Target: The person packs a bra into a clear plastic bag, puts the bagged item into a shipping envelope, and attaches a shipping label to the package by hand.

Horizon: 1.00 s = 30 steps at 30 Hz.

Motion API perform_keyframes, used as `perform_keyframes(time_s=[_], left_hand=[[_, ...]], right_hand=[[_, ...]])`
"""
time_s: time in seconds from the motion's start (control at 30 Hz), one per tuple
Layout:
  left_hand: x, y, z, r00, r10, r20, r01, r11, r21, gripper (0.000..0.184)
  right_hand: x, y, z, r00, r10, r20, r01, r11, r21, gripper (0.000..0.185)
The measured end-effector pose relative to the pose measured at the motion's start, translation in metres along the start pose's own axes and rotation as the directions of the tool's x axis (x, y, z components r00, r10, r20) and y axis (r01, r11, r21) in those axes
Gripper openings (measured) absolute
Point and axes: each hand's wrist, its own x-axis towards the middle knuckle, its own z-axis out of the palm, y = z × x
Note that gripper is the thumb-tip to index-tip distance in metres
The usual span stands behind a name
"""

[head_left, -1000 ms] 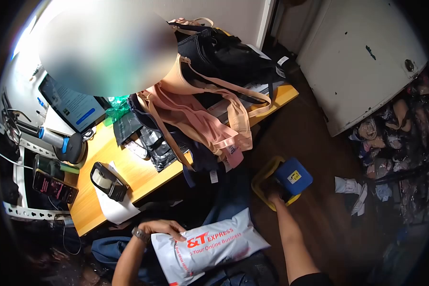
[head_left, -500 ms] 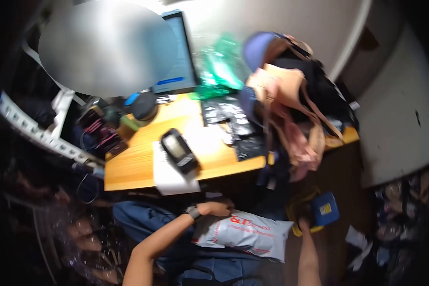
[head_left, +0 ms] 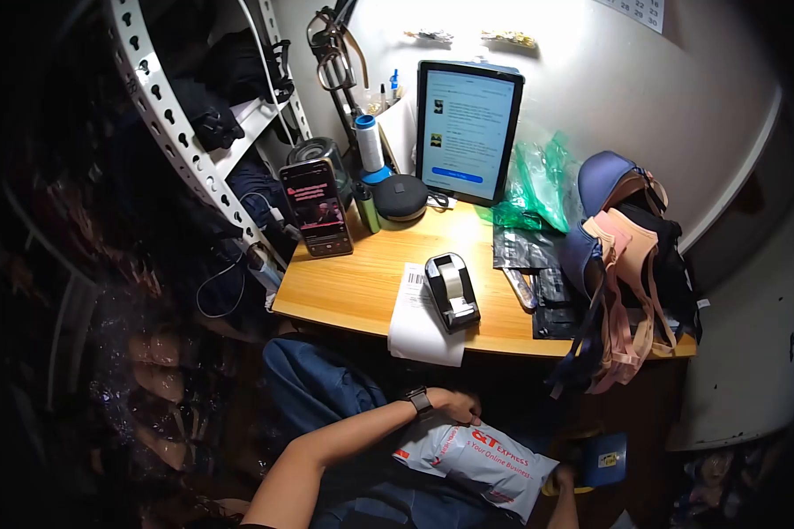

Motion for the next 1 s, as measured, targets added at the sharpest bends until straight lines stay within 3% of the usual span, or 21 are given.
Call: perform_keyframes(time_s=[0.13, 0.23, 0.5, 0.6, 0.63, 0.67, 0.7, 0.87, 1.0], left_hand=[[-0.012, 0.016, -0.009, 0.993, -0.109, 0.048, 0.109, 0.994, 0.017, 0.043], [0.006, -0.007, 0.004, 0.981, -0.153, -0.118, 0.159, 0.987, 0.038, 0.049], [-0.009, 0.009, -0.003, 0.976, -0.177, -0.129, 0.178, 0.984, -0.004, 0.048], [0.004, -0.009, 0.007, 0.981, -0.125, -0.148, 0.132, 0.990, 0.043, 0.048], [0.007, -0.012, 0.008, 0.983, -0.099, -0.155, 0.110, 0.992, 0.067, 0.049], [0.007, -0.012, 0.008, 0.983, -0.098, -0.154, 0.110, 0.992, 0.067, 0.049], [0.005, -0.011, 0.008, 0.983, -0.093, -0.158, 0.104, 0.992, 0.065, 0.048], [-0.009, 0.003, 0.002, 0.984, -0.116, -0.139, 0.124, 0.991, 0.050, 0.047], [-0.020, 0.022, -0.012, 0.983, -0.152, -0.104, 0.156, 0.987, 0.031, 0.046]], right_hand=[[-0.006, -0.005, -0.016, 0.996, -0.015, 0.088, 0.012, 0.999, 0.037, 0.033], [-0.026, -0.013, -0.028, 0.996, -0.002, 0.086, 0.000, 1.000, 0.028, 0.032], [-0.044, -0.016, -0.022, 0.992, 0.061, -0.110, -0.056, 0.997, 0.049, 0.030], [-0.014, 0.013, 0.012, 0.972, -0.045, -0.231, -0.028, 0.953, -0.301, 0.028], [-0.018, 0.007, 0.008, 0.972, -0.043, -0.231, -0.029, 0.953, -0.301, 0.028], [-0.031, -0.013, -0.008, 0.968, 0.095, -0.234, -0.134, 0.978, -0.158, 0.027], [-0.033, -0.018, -0.011, 0.968, 0.127, -0.215, -0.150, 0.984, -0.092, 0.027], [-0.013, -0.007, -0.002, 1.000, 0.022, -0.007, -0.021, 0.993, 0.119, 0.027], [-0.002, 0.011, 0.014, 0.999, -0.045, 0.015, 0.040, 0.969, 0.244, 0.027]])
